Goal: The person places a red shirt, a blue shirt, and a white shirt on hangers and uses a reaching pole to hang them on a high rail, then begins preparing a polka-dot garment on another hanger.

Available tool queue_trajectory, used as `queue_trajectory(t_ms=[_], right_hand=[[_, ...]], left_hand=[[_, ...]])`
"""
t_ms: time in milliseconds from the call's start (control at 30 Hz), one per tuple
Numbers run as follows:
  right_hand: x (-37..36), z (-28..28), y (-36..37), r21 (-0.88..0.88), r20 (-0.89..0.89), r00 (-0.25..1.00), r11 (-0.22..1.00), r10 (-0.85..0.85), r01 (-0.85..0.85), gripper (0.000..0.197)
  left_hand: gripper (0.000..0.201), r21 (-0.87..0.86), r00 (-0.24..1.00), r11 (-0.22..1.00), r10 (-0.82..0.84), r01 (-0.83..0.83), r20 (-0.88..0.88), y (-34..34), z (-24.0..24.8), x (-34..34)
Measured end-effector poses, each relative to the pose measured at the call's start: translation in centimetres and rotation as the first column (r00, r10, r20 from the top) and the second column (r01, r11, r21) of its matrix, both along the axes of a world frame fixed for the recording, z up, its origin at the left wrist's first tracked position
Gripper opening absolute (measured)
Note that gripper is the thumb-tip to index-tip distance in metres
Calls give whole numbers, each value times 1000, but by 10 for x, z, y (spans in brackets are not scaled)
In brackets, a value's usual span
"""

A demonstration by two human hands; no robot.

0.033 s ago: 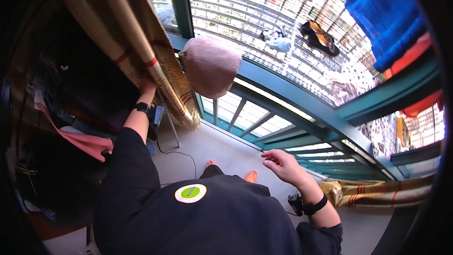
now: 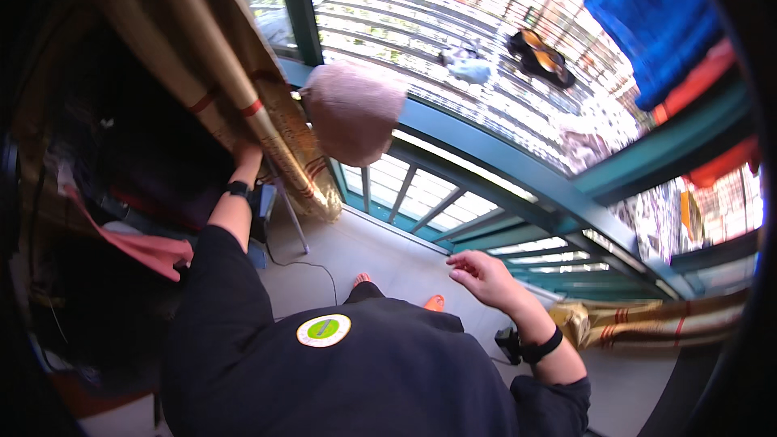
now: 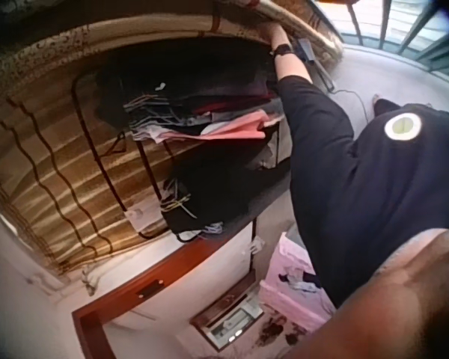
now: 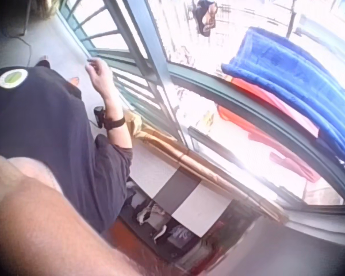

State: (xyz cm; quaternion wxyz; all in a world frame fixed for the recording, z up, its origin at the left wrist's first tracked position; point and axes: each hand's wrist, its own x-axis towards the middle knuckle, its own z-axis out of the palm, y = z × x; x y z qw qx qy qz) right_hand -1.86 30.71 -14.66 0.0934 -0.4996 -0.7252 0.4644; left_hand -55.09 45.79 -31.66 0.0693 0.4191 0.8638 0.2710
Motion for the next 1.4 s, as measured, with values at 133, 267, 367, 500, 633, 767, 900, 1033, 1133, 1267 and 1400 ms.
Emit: queue_trajectory(t_ms=[133, 267, 367, 500, 633, 767, 900, 1033, 1133, 1267, 1400], right_hand=[[32, -19, 4, 163, -44, 998, 986, 47, -39, 22], [68, 2, -11, 120, -121, 993, 992, -15, 30, 25], [117, 8, -38, 105, -163, 980, 986, -114, 132, 25], [197, 5, -87, 144, -189, 945, 944, -268, 296, 24], [272, -3, -146, 163, -240, 867, 862, -437, 479, 22], [328, -12, -198, 121, -290, 760, 765, -582, 632, 20], [361, -24, -234, 19, -350, 619, 656, -703, 755, 21], [378, -41, -241, -84, -409, 521, 599, -749, 796, 20], [395, -37, -235, -56, -392, 529, 594, -752, 803, 20], [431, -28, -220, -87, -369, 467, 530, -804, 843, 20], [471, 5, -190, -34, -316, 480, 516, -818, 856, 20]], left_hand=[[24, 400, 917, 911, -68, -105, 393, -41, 20, 44], [21, 582, 743, 797, -290, -162, 603, -93, 59, 122], [17, 627, 726, 779, -431, -1, 536, -104, 71, 206], [19, 670, 496, 679, -711, 300, 499, -107, 105, 339], [19, 717, 192, 377, -925, 586, 329, -113, 152, 485], [15, 682, -33, 173, -960, 711, 278, -113, 192, 609], [20, 548, -192, -5, -939, 836, 285, -76, 225, 713], [27, 327, -190, -60, -904, 943, 382, 8, 242, 807], [25, 151, -99, -54, -944, 987, 315, 58, 250, 864], [30, -342, -158, -87, -969, 936, -187, 114, 250, 916], [53, -379, -231, -81, -899, 922, -372, 162, 230, 953]])
